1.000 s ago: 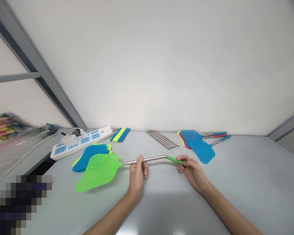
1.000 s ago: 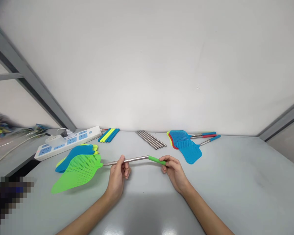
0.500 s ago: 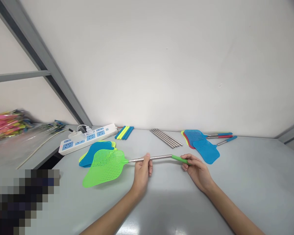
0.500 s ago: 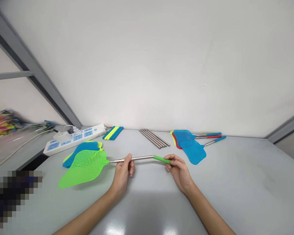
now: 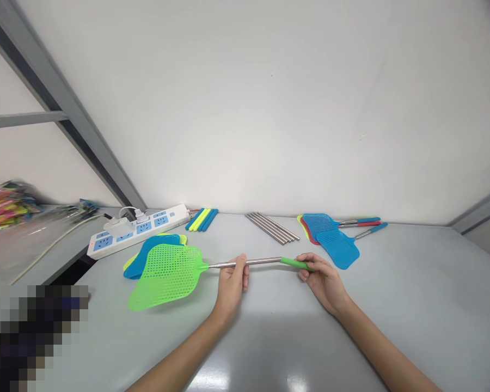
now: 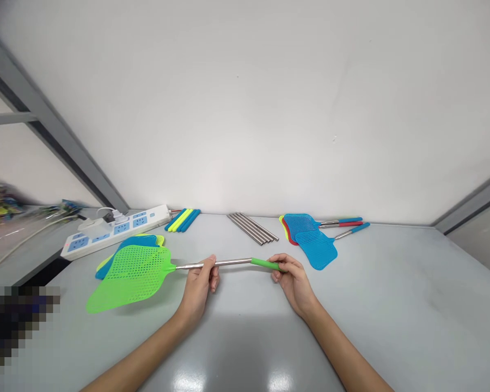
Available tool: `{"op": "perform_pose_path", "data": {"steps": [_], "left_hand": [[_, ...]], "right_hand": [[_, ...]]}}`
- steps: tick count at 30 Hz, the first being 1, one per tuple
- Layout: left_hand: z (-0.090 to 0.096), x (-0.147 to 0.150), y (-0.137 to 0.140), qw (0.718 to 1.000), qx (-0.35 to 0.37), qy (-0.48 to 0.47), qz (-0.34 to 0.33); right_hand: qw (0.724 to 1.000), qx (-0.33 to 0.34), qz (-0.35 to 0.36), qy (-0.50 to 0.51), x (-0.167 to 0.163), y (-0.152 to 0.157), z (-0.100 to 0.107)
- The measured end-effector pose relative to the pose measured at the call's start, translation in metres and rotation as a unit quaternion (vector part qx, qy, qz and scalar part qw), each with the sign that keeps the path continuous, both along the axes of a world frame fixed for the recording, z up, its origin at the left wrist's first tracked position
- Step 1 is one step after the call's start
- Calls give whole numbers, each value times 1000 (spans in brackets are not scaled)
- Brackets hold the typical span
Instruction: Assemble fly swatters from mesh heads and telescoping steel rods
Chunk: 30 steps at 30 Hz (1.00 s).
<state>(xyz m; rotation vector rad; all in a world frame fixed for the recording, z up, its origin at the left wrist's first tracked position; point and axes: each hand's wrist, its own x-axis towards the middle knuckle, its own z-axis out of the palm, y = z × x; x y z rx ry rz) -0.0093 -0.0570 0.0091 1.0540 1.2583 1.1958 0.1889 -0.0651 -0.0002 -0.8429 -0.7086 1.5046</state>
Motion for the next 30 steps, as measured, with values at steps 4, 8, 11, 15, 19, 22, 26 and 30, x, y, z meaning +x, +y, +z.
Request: {"op": "perform_pose_path", "data": {"steps": [4,8,11,15,19,22,26,30], "left_hand": [[-1,-1,2,1000,8,10,-2],[0,-1,3,1000,12,18,-1],[1,-1,3,1000,14,22,-2],[1,0,2,999,14,32,-12],[0,3,-1,999,14,40,-34],[-1,4,-2,998,17,42,-50],[-3,5,-2,997,20,43,-66],[-2,5,-2,996,22,42,-81]], "right_hand": [[1000,0,3,4,0,0,0],[1000,-3,5,-1,1,1,-2],[1000,-4,9,0,1,0,-2],[1000,2,19,-3,1,0,-2],[999,12,29,-15,0,0,-3],[999,17,29,-26,0,-1,-3],[998,21,33,-42,-1,-2,-2],[997,23,47,-61,-2,-5,1]]}}
